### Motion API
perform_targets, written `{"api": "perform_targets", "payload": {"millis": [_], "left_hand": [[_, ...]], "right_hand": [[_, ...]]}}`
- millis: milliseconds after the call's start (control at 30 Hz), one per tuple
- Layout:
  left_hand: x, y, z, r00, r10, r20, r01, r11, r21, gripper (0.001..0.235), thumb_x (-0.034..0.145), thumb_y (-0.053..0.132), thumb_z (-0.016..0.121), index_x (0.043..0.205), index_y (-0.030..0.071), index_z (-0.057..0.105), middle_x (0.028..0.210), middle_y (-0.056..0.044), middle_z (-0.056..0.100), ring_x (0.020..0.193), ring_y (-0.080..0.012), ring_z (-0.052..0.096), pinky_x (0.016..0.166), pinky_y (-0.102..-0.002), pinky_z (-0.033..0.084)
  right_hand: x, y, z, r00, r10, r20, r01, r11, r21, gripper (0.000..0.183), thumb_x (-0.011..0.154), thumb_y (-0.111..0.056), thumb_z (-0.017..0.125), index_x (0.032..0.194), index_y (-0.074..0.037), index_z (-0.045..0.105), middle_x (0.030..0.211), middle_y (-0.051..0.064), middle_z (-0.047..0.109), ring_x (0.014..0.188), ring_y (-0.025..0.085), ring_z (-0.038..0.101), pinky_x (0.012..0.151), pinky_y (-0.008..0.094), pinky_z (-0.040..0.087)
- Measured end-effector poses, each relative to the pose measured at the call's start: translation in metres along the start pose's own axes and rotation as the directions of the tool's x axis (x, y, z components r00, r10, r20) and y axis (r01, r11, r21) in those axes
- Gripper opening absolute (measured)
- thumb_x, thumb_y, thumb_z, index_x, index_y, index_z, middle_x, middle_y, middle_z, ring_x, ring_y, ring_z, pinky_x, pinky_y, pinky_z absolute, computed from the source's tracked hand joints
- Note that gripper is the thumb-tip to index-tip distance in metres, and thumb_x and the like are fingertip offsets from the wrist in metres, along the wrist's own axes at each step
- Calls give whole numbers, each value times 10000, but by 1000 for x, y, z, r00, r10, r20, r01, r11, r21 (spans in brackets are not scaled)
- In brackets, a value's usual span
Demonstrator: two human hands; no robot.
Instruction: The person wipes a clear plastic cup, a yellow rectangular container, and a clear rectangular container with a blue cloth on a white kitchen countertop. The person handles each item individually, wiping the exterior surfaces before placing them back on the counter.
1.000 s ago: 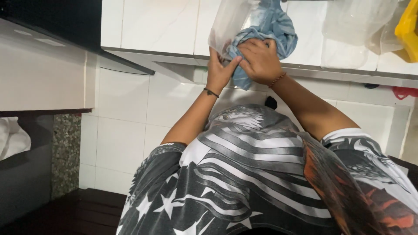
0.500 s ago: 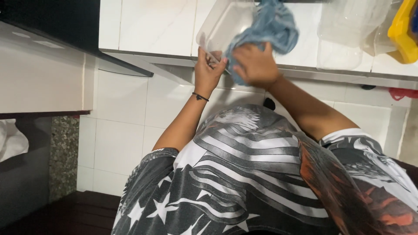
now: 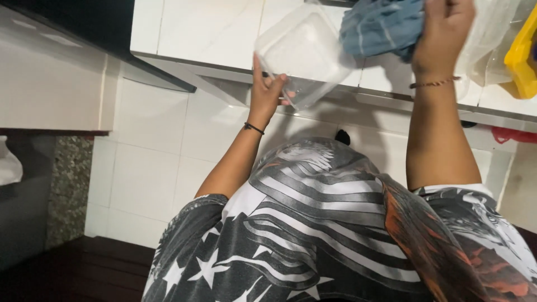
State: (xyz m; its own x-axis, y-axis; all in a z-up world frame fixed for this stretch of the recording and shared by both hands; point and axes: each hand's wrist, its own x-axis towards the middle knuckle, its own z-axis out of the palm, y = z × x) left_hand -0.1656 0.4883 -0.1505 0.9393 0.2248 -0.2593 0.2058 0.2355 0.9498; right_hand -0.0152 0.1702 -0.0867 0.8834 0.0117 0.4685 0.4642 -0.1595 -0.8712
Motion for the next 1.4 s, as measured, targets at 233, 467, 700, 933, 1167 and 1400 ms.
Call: {"api": "perform_targets", "payload": {"millis": [233, 467, 700, 933, 1167, 1400], "left_hand": [[13, -27, 2, 997, -71, 18, 71, 997, 15, 901, 994, 292, 660, 1652, 224, 47, 944, -98, 662, 739, -156, 723, 510, -294, 622], [18, -73, -1, 996, 65, -67, -56, 991, 120, 735, 1056, 252, 553, 1664, 164, 150, 915, -26, 646, 633, -84, 564, 491, -242, 494], [18, -73, 10, 996, 48, -75, -40, 994, 104, 835, 999, 175, 535, 1671, 165, 41, 882, -95, 603, 662, -137, 559, 544, -283, 481], [44, -120, 9, 932, 363, -14, -351, 911, 216, 699, 1150, 229, 472, 1644, 4, 32, 1697, -278, 221, 1562, -344, 262, 1265, -394, 266], [40, -101, 13, 970, 235, -67, -220, 958, 182, 732, 1092, 194, 440, 1702, 70, 54, 1515, -280, 452, 1217, -358, 494, 1021, -375, 438], [41, -95, 16, 993, 112, -24, -110, 991, 79, 760, 1061, 230, 452, 1697, 124, 51, 1181, -195, 622, 829, -172, 589, 712, -282, 551]], "right_hand": [[-33, -10, 69, 862, 177, 475, -65, 968, -244, 333, 1095, -293, 709, 1190, 17, 631, 989, 128, 675, 892, 149, 633, 806, 295, 504], [-74, -23, 143, 507, 171, 845, 467, 770, -436, 606, 990, -451, 593, 1494, -122, 522, 1571, 144, 461, 1421, 383, 422, 1058, 645, 370], [-67, -3, 155, 584, 354, 731, 409, 649, -641, 649, 991, -337, 587, 1594, -158, 425, 1661, 145, 329, 1493, 465, 318, 1084, 620, 408], [-76, 14, 155, 341, 384, 858, 518, 685, -513, 617, 903, -311, 645, 1479, -163, 483, 1689, 146, 306, 1499, 483, 308, 1136, 552, 394], [-66, 7, 151, 484, 362, 796, 423, 700, -576, 603, 955, -253, 583, 1532, -118, 475, 1643, 233, 330, 1458, 561, 312, 1174, 555, 346], [-57, 0, 154, 552, 435, 712, 287, 703, -651, 638, 936, -293, 580, 1536, -121, 445, 1635, 213, 280, 1491, 487, 259, 1098, 572, 359]]}}
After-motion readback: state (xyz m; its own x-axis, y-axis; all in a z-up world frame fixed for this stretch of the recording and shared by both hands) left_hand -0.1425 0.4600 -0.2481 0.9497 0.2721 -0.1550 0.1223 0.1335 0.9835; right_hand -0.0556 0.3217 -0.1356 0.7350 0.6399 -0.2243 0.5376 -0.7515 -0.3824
